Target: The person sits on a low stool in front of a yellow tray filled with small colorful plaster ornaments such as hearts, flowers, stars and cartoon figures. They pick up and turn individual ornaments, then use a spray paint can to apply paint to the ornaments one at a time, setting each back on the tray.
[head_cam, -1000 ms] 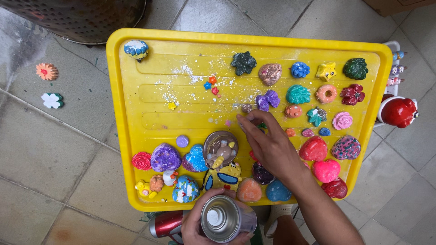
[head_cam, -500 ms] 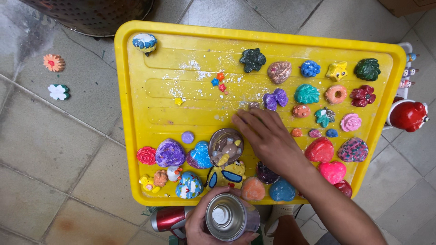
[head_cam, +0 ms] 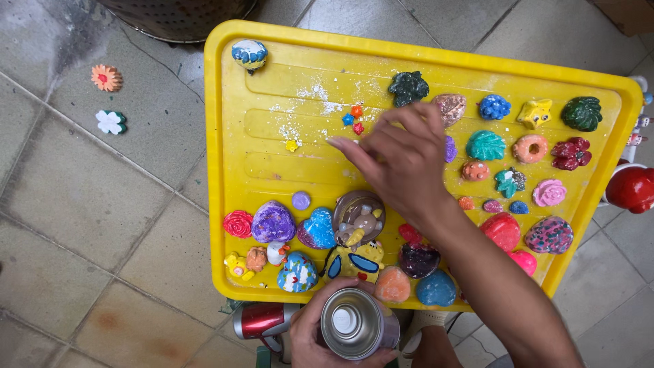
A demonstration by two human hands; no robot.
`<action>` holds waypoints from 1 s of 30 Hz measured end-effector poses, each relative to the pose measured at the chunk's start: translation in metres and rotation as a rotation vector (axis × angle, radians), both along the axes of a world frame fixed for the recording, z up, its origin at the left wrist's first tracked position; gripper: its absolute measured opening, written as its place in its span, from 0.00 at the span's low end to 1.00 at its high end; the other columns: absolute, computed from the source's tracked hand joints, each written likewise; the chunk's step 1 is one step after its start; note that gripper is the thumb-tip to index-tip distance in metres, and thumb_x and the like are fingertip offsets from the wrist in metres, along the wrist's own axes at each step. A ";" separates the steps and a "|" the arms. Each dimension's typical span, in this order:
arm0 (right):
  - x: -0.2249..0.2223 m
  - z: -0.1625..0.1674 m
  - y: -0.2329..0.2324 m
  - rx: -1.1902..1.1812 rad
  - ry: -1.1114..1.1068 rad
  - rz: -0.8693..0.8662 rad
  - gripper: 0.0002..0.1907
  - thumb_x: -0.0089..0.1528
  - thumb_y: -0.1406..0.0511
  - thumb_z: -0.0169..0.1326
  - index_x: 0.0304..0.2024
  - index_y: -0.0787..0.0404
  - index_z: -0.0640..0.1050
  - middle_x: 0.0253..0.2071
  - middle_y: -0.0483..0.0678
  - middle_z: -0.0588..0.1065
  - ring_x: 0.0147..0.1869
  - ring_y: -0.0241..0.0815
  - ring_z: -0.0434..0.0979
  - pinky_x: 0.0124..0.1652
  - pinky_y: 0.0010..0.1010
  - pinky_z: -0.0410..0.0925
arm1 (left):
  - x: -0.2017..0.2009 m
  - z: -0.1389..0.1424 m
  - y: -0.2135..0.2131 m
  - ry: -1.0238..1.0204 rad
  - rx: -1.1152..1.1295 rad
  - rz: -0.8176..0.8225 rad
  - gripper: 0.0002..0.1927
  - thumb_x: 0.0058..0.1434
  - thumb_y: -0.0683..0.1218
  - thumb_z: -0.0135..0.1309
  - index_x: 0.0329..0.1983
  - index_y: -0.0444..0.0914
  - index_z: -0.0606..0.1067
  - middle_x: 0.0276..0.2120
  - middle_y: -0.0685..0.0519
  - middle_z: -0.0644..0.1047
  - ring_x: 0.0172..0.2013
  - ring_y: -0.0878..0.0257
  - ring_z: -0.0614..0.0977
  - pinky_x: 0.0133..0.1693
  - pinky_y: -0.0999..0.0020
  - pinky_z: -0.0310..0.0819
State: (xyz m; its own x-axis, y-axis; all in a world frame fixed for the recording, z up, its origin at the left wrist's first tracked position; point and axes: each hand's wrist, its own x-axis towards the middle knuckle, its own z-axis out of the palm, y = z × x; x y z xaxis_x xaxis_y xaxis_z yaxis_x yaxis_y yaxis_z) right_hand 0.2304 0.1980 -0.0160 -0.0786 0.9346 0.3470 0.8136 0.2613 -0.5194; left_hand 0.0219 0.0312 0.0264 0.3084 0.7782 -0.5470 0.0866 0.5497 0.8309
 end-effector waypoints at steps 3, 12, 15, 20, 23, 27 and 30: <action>-0.030 -0.014 0.056 0.072 0.059 0.144 0.16 0.64 0.61 0.68 0.50 0.62 0.81 0.46 0.49 0.76 0.54 0.49 0.72 0.57 0.40 0.63 | 0.001 0.000 0.000 -0.014 -0.019 -0.002 0.47 0.37 0.45 0.82 0.61 0.31 0.73 0.46 0.46 0.87 0.51 0.58 0.89 0.57 0.57 0.83; -0.076 -0.057 0.125 0.150 -0.295 0.139 0.20 0.62 0.60 0.66 0.51 0.64 0.78 0.51 0.55 0.73 0.61 0.52 0.69 0.62 0.48 0.61 | -0.007 0.007 0.008 0.013 -0.050 0.031 0.45 0.34 0.45 0.82 0.57 0.34 0.75 0.49 0.47 0.86 0.52 0.59 0.88 0.56 0.58 0.82; -0.049 -0.047 0.104 0.030 -0.053 0.177 0.16 0.66 0.64 0.67 0.53 0.63 0.79 0.50 0.52 0.75 0.57 0.52 0.73 0.59 0.45 0.64 | -0.010 0.009 0.010 -0.007 -0.098 0.026 0.44 0.34 0.44 0.81 0.57 0.34 0.76 0.49 0.48 0.86 0.50 0.59 0.88 0.56 0.59 0.83; 0.015 -0.002 0.040 -0.436 0.560 0.013 0.11 0.70 0.69 0.63 0.52 0.65 0.77 0.52 0.47 0.77 0.53 0.33 0.83 0.52 0.25 0.77 | -0.016 0.011 0.014 0.017 -0.085 0.059 0.44 0.33 0.44 0.81 0.57 0.35 0.76 0.46 0.49 0.87 0.49 0.60 0.90 0.55 0.59 0.84; 0.038 0.011 0.008 -0.544 0.473 -0.090 0.11 0.66 0.71 0.63 0.51 0.66 0.79 0.50 0.47 0.77 0.51 0.33 0.79 0.51 0.25 0.75 | -0.020 0.012 0.014 0.010 -0.061 0.055 0.45 0.34 0.45 0.80 0.58 0.35 0.75 0.46 0.49 0.87 0.49 0.60 0.90 0.54 0.59 0.85; 0.064 0.018 -0.013 -0.730 0.637 -0.298 0.10 0.66 0.73 0.60 0.51 0.65 0.81 0.50 0.48 0.79 0.50 0.34 0.79 0.49 0.25 0.74 | -0.022 0.010 0.015 -0.005 -0.085 0.043 0.45 0.35 0.45 0.81 0.59 0.35 0.75 0.47 0.49 0.87 0.50 0.60 0.89 0.55 0.59 0.84; 0.072 0.018 -0.018 -0.747 1.023 -0.353 0.15 0.62 0.73 0.61 0.52 0.61 0.80 0.50 0.44 0.79 0.49 0.32 0.81 0.50 0.26 0.75 | -0.022 0.010 0.014 -0.032 -0.091 0.075 0.44 0.35 0.45 0.81 0.58 0.34 0.75 0.47 0.48 0.86 0.50 0.58 0.89 0.55 0.58 0.84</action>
